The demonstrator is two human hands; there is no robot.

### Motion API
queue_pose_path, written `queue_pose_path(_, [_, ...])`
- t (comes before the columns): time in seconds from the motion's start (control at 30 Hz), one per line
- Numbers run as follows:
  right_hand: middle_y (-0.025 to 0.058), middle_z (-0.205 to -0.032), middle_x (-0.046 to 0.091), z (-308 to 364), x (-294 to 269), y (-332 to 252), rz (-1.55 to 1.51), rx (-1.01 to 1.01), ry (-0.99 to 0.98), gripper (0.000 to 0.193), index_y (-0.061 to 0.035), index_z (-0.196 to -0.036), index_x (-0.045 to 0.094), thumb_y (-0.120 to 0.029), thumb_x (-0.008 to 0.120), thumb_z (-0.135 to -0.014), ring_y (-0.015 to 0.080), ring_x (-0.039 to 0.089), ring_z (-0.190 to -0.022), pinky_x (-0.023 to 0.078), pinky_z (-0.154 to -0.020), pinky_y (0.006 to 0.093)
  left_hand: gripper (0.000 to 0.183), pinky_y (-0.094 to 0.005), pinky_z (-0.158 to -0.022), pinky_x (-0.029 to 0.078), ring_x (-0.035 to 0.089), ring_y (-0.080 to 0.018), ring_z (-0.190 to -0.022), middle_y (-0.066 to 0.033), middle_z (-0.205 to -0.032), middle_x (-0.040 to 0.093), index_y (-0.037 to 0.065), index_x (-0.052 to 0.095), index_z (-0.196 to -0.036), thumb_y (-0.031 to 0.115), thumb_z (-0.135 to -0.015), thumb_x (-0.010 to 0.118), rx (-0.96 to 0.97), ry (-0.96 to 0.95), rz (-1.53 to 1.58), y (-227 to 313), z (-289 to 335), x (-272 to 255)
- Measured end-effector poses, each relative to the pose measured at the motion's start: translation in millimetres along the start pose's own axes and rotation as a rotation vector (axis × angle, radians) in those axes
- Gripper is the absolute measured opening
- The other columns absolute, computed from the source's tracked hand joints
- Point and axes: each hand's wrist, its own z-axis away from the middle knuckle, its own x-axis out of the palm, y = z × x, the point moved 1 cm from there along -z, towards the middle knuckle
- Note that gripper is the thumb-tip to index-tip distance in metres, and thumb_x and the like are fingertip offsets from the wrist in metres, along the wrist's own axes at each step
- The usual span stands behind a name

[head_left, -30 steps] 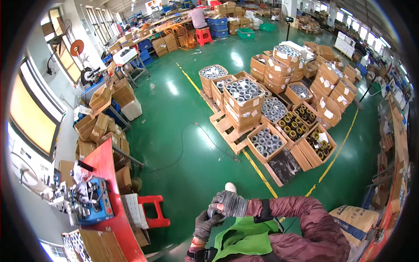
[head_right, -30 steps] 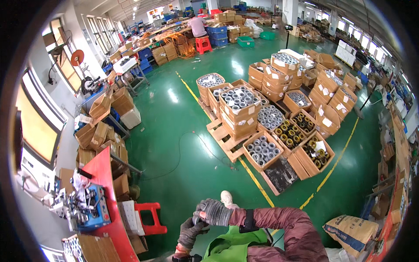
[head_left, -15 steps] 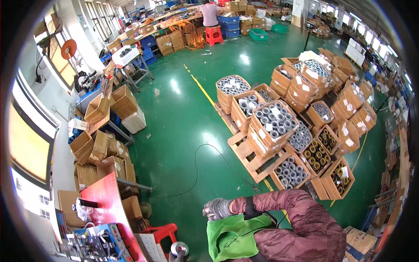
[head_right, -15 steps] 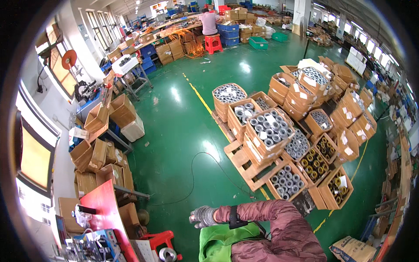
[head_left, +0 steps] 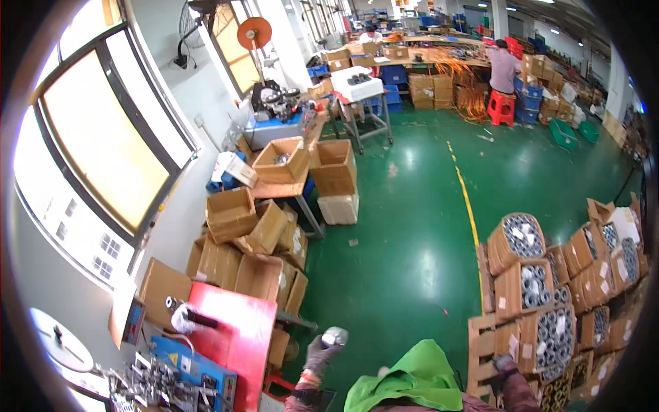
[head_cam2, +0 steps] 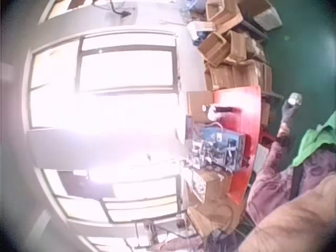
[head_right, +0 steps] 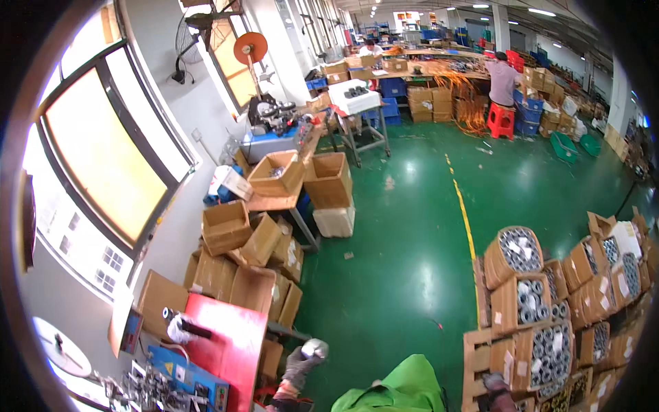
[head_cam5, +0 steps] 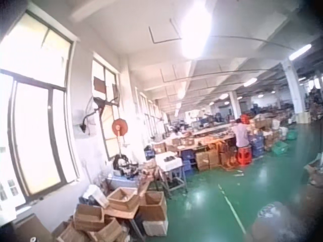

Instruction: Operate a specialized machine to apply tape or labels onto metal cylindrical components.

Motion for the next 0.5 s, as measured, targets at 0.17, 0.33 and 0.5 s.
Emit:
queue_pose_path(0.17, [0.009, -0.086, 0.064, -79, 1, -41, 0.718, -0.314, -0.276, 0.029, -0.0105, -0.096, 0.062, -0.032, 0.05, -0.08, 0.0277, 0.062, -0.08, 0.049, -0.069, 0.0391, 0.051, -0.0236, -0.064, 0.046, 0.056, -0.011, -0.073, -0.0041, -0.085, 0.06, 0.0, 0.057, -0.101, 0.025, -0.061, 0.075, 0.075, -0.179, 0.001, 62, -162, 75])
queue_pose_path(0.33, [0.0103, -0.092, 0.063, -299, -89, -146, 0.787, -0.405, -0.307, 0.03, -0.0118, -0.097, 0.062, -0.033, 0.048, -0.079, 0.0276, 0.06, -0.087, 0.048, -0.073, 0.0389, 0.046, -0.0272, -0.066, 0.051, 0.058, -0.0154, -0.076, -0.0086, -0.088, 0.06, -0.002, 0.055, -0.101, 0.016, -0.063, 0.074, -0.093, -0.166, 0.267, 139, -293, 138])
queue_pose_path(0.5, [0.0128, -0.091, 0.063, -493, -143, -310, 0.559, -0.361, -0.189, 0.032, -0.0109, -0.093, 0.063, -0.034, 0.05, -0.076, 0.0277, 0.059, -0.089, 0.047, -0.075, 0.0394, 0.046, -0.0368, -0.068, 0.056, 0.059, -0.0241, -0.084, -0.0116, -0.098, 0.056, -0.001, 0.052, -0.105, 0.002, -0.063, 0.072, -0.122, -0.018, 0.602, 200, -401, 130])
